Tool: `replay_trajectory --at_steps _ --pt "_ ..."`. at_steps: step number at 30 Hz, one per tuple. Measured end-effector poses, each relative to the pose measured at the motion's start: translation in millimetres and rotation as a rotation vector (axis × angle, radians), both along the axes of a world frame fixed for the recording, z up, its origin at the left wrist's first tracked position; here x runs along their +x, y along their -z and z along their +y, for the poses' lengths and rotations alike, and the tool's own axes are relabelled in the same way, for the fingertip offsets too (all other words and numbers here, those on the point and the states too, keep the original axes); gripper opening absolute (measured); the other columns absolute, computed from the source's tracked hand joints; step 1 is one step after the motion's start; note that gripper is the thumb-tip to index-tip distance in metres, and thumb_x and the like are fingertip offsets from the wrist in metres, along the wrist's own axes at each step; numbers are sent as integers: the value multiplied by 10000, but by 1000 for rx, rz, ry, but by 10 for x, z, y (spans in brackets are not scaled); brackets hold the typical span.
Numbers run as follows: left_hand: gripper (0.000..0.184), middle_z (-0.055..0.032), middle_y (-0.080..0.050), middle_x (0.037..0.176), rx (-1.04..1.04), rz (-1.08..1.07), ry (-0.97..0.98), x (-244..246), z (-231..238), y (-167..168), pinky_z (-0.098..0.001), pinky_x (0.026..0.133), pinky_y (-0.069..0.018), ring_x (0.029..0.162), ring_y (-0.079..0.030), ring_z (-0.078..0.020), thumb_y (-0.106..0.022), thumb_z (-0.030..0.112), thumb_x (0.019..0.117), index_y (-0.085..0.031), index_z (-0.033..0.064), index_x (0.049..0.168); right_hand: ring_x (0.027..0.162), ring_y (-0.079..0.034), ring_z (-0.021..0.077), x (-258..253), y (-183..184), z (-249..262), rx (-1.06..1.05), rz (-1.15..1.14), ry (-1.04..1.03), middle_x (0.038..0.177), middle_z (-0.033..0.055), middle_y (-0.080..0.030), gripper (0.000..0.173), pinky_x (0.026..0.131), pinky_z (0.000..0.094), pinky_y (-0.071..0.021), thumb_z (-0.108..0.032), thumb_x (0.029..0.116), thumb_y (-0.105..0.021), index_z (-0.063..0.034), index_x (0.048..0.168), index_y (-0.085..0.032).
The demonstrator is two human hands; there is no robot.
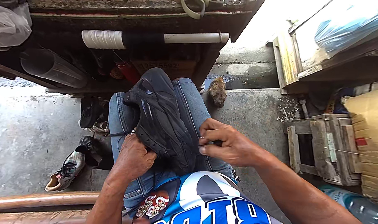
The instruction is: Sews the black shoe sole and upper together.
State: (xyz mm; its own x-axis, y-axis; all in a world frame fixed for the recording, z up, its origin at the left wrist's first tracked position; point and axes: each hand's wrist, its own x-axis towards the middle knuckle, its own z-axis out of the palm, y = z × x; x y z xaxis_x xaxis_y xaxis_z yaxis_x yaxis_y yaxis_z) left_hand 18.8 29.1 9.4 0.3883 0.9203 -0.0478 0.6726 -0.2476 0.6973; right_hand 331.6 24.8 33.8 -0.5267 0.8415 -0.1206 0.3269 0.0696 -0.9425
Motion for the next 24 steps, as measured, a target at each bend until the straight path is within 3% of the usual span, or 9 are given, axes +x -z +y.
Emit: replay_trajectory --at_steps 3,6,9,16,18,20,21,23,24 --pt "203 4 -728 1029 5 -32 -59 26 -21 15 -474 999 -491 1083 -654 -130 -664 321 876 -753 177 989 794 -590 20 284 -213 71 -99 330 12 1105 -29 -651 181 619 184 -503 -305 962 -664 -157 867 -707" --pt "223 -1 -723 1019 18 -26 -96 39 -32 6 -463 963 -509 1061 -657 -137 -684 338 865 -744 172 1000 633 -602 71 658 -499 128 -140 515 147 910 -4 -674 161 505 208 -503 -337 988 -612 -196 975 -689" --pt "221 -1 -726 966 40 -18 -115 51 -22 8 -456 907 -530 1005 -674 -142 -685 354 868 -748 169 971 528 -539 50 1133 -740 165 -16 502 377 732 -66 -576 106 455 192 -472 -296 1014 -544 -236 1010 -631" --pt "207 -20 -716 889 75 28 -135 83 -15 3 -461 832 -532 942 -680 -179 -669 344 862 -744 154 900 610 -577 38 2613 -597 235 204 506 801 785 -65 -579 203 558 170 -508 -191 1069 -387 -192 1120 -584" --pt "200 -19 -706 885 64 38 -131 78 -13 -1 -465 814 -528 935 -673 -184 -655 337 866 -740 156 881 623 -597 47 2727 -547 241 231 366 872 810 -66 -603 185 556 185 -526 -167 1066 -427 -198 1150 -590" --pt "195 -21 -700 874 61 39 -127 73 -9 1 -463 809 -523 928 -669 -187 -646 326 870 -736 154 872 680 -624 24 2606 -548 245 292 -111 944 902 -93 -633 166 570 191 -542 -224 1044 -552 -221 1203 -601" --pt "200 -29 -700 872 71 37 -124 71 -8 6 -464 809 -521 925 -670 -194 -640 322 876 -737 147 873 795 -649 65 2439 -571 240 322 -426 937 1045 -43 -652 241 656 259 -566 -305 1030 -595 -184 1237 -617" --pt "217 -54 -715 896 103 36 -109 67 -12 20 -475 830 -528 944 -683 -212 -620 307 902 -744 129 898 1123 -624 351 1903 -616 262 323 -706 772 1337 233 -582 366 934 555 -530 -269 1012 -611 25 1226 -646" --pt "219 -62 -716 907 117 35 -104 72 -17 30 -479 833 -530 951 -684 -217 -610 297 911 -743 123 909 1117 -637 351 1629 -570 267 316 -718 670 1357 239 -573 356 925 556 -549 -274 997 -629 19 1197 -663"
